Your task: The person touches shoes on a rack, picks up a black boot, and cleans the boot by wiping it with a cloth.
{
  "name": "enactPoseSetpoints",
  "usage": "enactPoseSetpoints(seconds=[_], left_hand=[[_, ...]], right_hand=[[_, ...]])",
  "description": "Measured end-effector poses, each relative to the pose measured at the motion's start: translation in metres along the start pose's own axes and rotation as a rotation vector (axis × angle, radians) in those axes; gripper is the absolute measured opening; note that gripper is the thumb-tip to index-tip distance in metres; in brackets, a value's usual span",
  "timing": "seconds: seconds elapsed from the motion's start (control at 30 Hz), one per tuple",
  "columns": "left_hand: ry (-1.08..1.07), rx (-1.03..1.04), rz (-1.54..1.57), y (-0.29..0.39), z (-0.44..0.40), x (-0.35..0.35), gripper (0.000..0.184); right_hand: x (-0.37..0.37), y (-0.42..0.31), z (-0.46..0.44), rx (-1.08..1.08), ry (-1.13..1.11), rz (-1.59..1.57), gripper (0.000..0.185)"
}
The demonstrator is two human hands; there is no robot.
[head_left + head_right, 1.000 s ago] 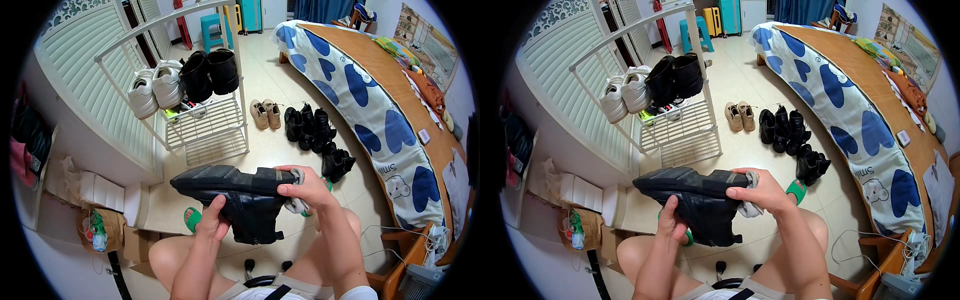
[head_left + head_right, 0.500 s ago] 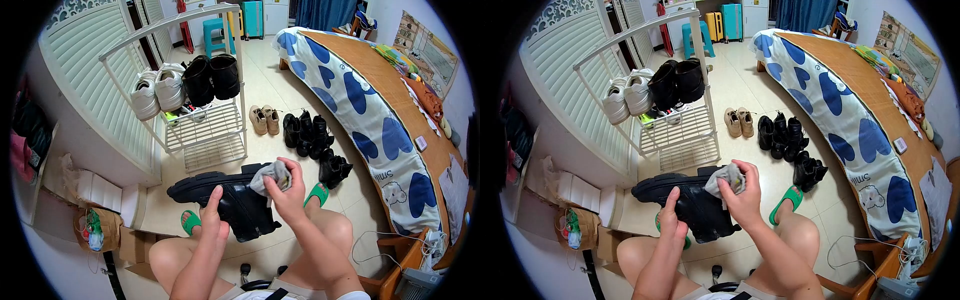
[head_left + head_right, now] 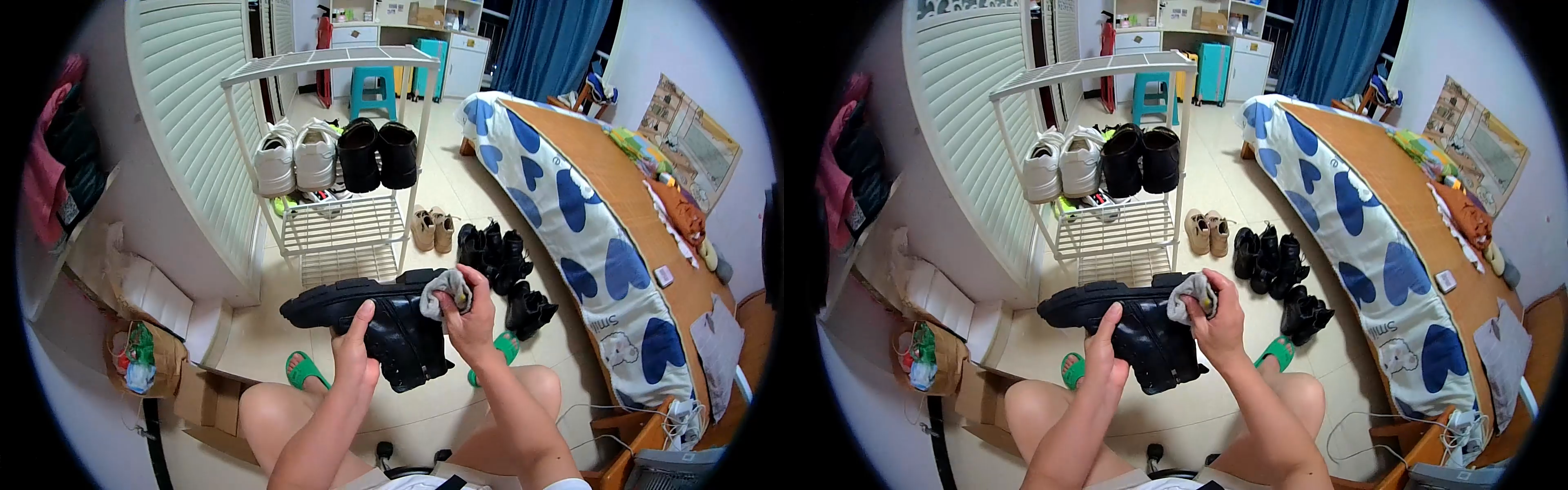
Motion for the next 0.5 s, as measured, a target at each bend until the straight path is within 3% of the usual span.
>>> enactPoseSetpoints(seconds=[0.07,0.17,0.3,0.43,0.5], left_hand=[[0.002,-0.089,0.051,0.003,0.0,0.003,0.049],[-0.038,-0.044,0.086,0.005,-0.002,0.007,0.038],[-0.037,-0.058,0.138,0.004,0.002,0.016,0.036],[-0.056,-0.07,0.109,-0.001,0.001,0.022,0.038],[-0.082,-0.084,0.103,-0.006,0.0,0.028,0.042]], right_hand=[[-0.003,-0.009,-0.005,0.033,-0.004,-0.044,0.047],[-0.008,-0.026,-0.012,0.099,0.071,-0.063,0.045],[-0.007,-0.039,-0.007,0.147,0.029,-0.033,0.046],[-0.003,-0.059,0.003,-0.309,-0.145,0.064,0.049],[-0.011,-0.033,-0.003,-0.259,-0.117,0.068,0.049]])
Point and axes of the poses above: each hand's wrist, its own z-axis away from the middle knuckle, its own x-axis out of the palm, y = z × x, the point moved 5 cm from there along -z, towards the middle knuckle, and after that the axes turned 4 degrees about z, right-handed, at the moved point
